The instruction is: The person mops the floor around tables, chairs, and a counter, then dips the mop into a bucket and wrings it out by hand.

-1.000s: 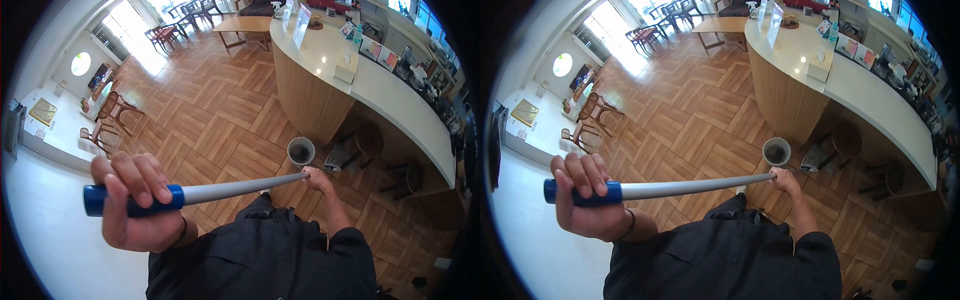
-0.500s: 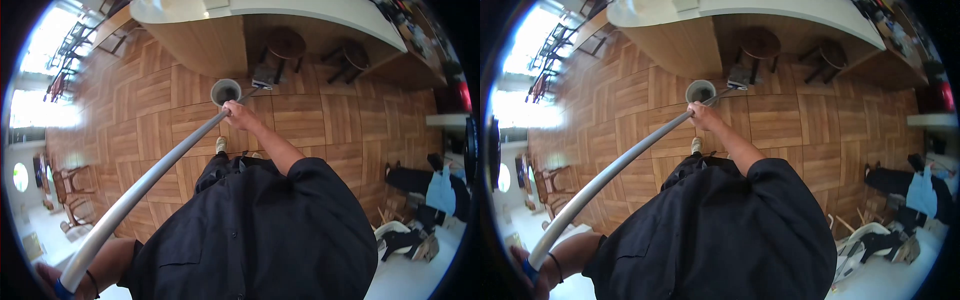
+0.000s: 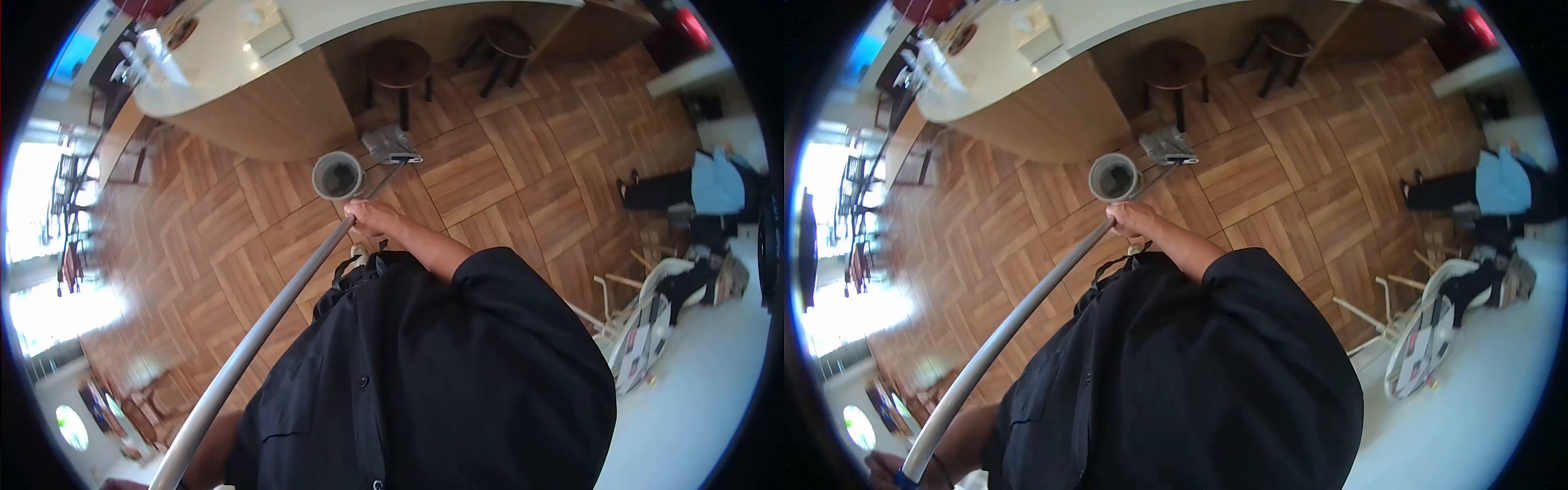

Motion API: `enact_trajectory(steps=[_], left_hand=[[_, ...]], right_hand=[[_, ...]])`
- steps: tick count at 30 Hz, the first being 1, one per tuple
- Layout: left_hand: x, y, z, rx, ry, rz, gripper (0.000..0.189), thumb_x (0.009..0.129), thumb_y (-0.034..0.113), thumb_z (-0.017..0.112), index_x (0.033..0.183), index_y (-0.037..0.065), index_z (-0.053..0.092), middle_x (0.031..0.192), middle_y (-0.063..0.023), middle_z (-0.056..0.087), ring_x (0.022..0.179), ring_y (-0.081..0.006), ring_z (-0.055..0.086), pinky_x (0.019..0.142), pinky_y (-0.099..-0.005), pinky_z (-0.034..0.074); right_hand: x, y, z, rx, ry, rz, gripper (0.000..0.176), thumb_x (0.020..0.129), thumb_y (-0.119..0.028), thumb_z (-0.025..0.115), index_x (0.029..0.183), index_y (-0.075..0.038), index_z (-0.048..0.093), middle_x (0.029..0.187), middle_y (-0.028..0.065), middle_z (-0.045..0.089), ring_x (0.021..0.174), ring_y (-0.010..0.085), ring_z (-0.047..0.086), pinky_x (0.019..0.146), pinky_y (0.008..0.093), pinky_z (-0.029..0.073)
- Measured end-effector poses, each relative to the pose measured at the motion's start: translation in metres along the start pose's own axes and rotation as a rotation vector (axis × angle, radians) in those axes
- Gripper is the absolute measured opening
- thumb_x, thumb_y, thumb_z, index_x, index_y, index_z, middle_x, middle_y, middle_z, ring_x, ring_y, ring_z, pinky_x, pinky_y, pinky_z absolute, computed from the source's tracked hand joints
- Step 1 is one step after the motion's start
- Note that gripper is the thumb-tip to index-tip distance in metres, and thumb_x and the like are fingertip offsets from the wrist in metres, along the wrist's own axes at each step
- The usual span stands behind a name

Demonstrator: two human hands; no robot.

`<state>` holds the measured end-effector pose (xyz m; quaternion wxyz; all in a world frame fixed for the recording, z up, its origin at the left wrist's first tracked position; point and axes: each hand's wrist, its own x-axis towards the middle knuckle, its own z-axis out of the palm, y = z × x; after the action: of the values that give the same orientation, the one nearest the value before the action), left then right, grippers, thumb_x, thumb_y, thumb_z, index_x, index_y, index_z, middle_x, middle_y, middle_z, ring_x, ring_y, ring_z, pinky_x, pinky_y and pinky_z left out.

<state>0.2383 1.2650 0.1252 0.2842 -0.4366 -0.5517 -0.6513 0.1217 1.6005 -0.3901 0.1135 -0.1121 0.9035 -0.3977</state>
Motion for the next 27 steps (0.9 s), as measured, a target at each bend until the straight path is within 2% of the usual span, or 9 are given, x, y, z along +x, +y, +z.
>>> enact_trajectory(steps=[7,11,12,15,16,18,21,24,27], left_hand=[[-0.043,-0.104,-0.035,-0.335,0.214,-0.159,0.034,0.099,0.037,0.036,0.078,0.013,0.048,0.057,0.0037,0.042,0.049,-0.0108,0.044,0.048,-0.0315,0.036],[-0.036,-0.165,-0.016,-0.110,0.102,-0.215,0.039,0.103,0.042,0.032,0.086,0.013,0.052,0.063,0.0009,0.047,0.052,-0.0104,0.044,0.051,-0.0282,0.034],[-0.031,-0.178,-0.002,-0.525,0.099,-0.261,0.037,0.103,0.040,0.035,0.090,0.011,0.054,0.064,0.0008,0.050,0.052,-0.0114,0.044,0.052,-0.0292,0.035],[-0.027,-0.224,0.009,-0.873,-0.278,-0.246,0.030,0.102,0.036,0.036,0.091,0.012,0.051,0.067,-0.0004,0.053,0.058,-0.0131,0.053,0.056,-0.0332,0.044],[-0.024,-0.237,0.010,-0.923,-0.280,-0.323,0.015,0.089,0.026,0.055,0.080,0.016,0.049,0.057,0.0034,0.051,0.050,-0.0089,0.050,0.059,-0.0285,0.038],[-0.018,-0.257,0.030,-0.968,-0.326,-0.397,0.034,0.072,0.018,0.082,0.071,0.020,0.048,0.050,0.0107,0.057,0.046,-0.0004,0.054,0.060,-0.0200,0.032],[0.005,-0.300,0.076,-1.347,-0.652,-0.337,0.029,0.075,0.006,0.083,0.078,0.011,0.055,0.055,-0.0025,0.066,0.048,-0.0101,0.065,0.053,-0.0184,0.048],[0.008,-0.315,0.124,-1.454,-0.848,-0.413,0.032,0.071,0.005,0.086,0.080,0.011,0.055,0.056,-0.0026,0.066,0.050,-0.0114,0.065,0.055,-0.0203,0.048],[-0.020,-0.305,0.153,-1.433,-0.716,-0.644,0.030,0.074,0.007,0.084,0.074,0.010,0.055,0.058,-0.0038,0.066,0.051,-0.0144,0.065,0.055,-0.0209,0.049]], right_hand=[[-0.026,0.074,0.040,0.031,0.176,0.221,0.024,0.081,-0.028,0.071,0.088,-0.009,0.058,0.095,0.0135,0.062,0.091,0.0339,0.064,0.074,0.0461,0.050],[-0.069,0.109,0.057,0.113,0.306,0.466,0.027,0.081,-0.030,0.071,0.090,-0.008,0.059,0.093,0.0157,0.063,0.091,0.0353,0.064,0.073,0.0465,0.049],[-0.084,0.112,0.052,0.137,0.333,0.551,0.028,0.081,-0.031,0.070,0.090,-0.008,0.059,0.093,0.0160,0.063,0.090,0.0358,0.064,0.073,0.0464,0.049],[-0.135,0.100,0.047,0.217,0.394,0.736,0.031,0.080,-0.033,0.070,0.093,-0.007,0.060,0.095,0.0168,0.065,0.090,0.0372,0.063,0.073,0.0461,0.048],[-0.152,0.102,0.051,0.232,0.412,0.764,0.032,0.080,-0.034,0.070,0.094,-0.007,0.061,0.096,0.0169,0.065,0.091,0.0374,0.063,0.074,0.0459,0.048],[-0.181,0.102,0.063,0.234,0.484,0.841,0.033,0.079,-0.035,0.070,0.096,-0.007,0.061,0.098,0.0173,0.066,0.093,0.0378,0.063,0.075,0.0457,0.049],[-0.219,0.085,0.086,0.230,0.610,1.028,0.034,0.079,-0.034,0.070,0.096,-0.007,0.061,0.098,0.0184,0.066,0.096,0.0383,0.064,0.078,0.0458,0.050],[-0.252,0.058,0.105,0.255,0.718,1.235,0.034,0.078,-0.031,0.071,0.098,-0.006,0.061,0.099,0.0209,0.067,0.101,0.0391,0.064,0.082,0.0468,0.051],[-0.277,0.020,0.104,0.416,0.664,1.517,0.035,0.079,-0.026,0.072,0.104,-0.007,0.059,0.103,0.0248,0.065,0.104,0.0404,0.063,0.084,0.0488,0.051]])
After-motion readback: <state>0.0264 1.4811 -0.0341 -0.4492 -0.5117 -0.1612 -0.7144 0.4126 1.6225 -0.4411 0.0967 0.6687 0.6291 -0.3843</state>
